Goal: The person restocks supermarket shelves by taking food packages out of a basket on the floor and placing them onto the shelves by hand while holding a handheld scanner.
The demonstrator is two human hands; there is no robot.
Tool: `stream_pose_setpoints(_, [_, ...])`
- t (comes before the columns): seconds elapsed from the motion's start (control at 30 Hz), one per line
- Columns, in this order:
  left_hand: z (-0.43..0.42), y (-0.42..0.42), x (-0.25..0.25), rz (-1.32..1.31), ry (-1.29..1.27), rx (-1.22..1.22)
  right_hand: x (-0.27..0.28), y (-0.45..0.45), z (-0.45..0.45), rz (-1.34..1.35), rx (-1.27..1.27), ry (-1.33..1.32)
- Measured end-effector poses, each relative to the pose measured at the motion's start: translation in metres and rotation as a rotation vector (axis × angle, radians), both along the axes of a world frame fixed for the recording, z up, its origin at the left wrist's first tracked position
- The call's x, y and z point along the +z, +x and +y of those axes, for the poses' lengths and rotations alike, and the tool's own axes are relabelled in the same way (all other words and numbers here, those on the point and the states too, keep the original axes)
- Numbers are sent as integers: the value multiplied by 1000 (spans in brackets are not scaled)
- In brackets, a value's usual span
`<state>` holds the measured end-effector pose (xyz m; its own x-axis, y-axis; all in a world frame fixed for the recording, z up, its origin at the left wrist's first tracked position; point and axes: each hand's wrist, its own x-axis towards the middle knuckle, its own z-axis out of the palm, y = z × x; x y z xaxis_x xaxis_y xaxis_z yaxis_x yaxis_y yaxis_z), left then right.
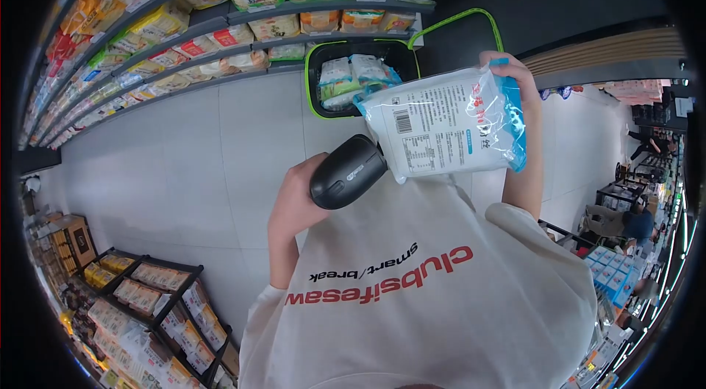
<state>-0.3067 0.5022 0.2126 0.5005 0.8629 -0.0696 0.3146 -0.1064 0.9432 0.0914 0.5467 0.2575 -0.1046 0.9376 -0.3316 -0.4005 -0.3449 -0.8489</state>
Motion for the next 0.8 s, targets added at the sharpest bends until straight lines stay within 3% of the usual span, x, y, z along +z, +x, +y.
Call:
stream_pose_setpoints(0.23, [31, 59, 3, 18, -14, 53, 8, 24, 37, -81, -315, -129])
stream_pose_setpoints(0.33, [49, 89, 7, 40, -46, 101, -11, 83, 72, 252, 211, 62])
stream_pose_setpoints(0.47, [71, 128, 7, 36, -47, 110, -5, 112, 80, 4, -94, 143])
stream_pose_setpoints(0.73, [105, 197, 17, 35, -57, 74, -18, 178, 106, 108, -199, 94])
stream_pose_setpoints(0.8, [110, 209, 20, 55, -74, 65, -19, 176, 101, -28, -266, 245])
